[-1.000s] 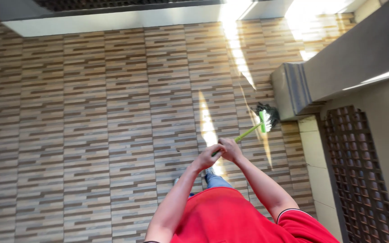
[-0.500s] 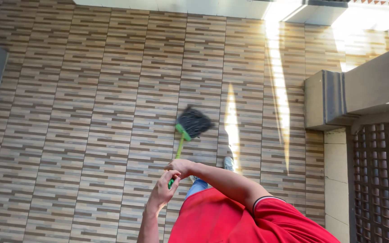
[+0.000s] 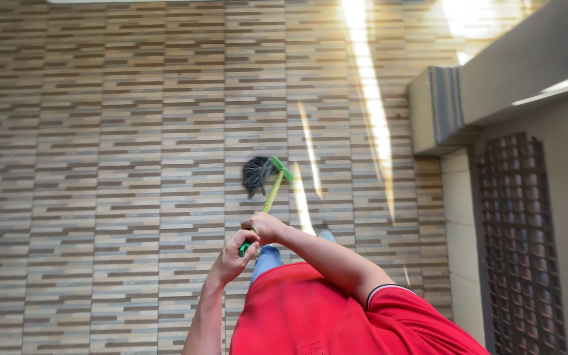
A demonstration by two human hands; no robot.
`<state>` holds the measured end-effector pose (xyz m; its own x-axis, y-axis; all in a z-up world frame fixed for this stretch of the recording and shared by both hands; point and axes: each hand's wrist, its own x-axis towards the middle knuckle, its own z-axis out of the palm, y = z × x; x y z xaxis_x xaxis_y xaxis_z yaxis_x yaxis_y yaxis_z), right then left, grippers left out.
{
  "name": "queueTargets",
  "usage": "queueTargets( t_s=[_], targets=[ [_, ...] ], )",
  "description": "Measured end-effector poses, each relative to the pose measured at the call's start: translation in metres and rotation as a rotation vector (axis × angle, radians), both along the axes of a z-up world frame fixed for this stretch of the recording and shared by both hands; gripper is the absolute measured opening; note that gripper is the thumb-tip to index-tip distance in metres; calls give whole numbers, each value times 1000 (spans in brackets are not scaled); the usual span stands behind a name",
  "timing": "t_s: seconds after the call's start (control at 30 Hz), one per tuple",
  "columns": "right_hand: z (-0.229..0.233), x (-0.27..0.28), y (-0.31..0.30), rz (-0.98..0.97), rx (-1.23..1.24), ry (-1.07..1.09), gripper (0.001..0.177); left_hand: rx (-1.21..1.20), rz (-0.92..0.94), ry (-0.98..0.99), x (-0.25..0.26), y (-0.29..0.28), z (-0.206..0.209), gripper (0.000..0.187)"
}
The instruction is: The person mops a tiled floor using a string mop with a green handle. They move systematically across the room, covering different areas and navigating around furniture and a metal counter.
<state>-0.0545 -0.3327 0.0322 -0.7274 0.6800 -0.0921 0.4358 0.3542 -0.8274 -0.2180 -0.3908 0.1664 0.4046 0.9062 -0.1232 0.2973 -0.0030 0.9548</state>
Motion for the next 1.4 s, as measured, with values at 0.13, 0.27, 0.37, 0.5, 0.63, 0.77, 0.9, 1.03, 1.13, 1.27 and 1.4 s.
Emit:
queueTargets(
  t_s=[0.13,0.27,0.37,0.5,0.63,0.77,0.9,1.03,1.13,1.27,1.4],
  targets=[
    [-27,127,-32,-229,57,-23,23,-13,-151,-133,114,8,-39,13],
    [-160,284,-63,-401,417,3,30,-64,-243,-294,259,19,-79,13],
    [-140,381,-82,-572,343,86,43,-85,-337,-284,353,17,-110,18],
    [-84,436,-117,-860,87,-62,17,-68,-502,-232,427,2,-117,16],
    [-100,446,-141,-875,306,-208,16,-30,-539,-212,423,-16,-83,10],
    [-94,391,-135,-746,430,-219,25,22,-466,-215,364,-29,-99,10],
    [-93,275,-124,-598,423,-80,22,80,-338,-181,244,-43,-81,16],
    [-49,121,-135,-413,286,106,25,97,-203,-104,100,-84,-22,16],
    [2,15,-164,-219,129,214,20,51,-108,-13,8,-133,11,18],
    [-3,-82,-182,169,-6,220,29,23,-12,84,-70,-191,29,17],
    [-21,-143,-193,436,35,214,29,-72,87,218,-105,-222,20,17]
  ],
)
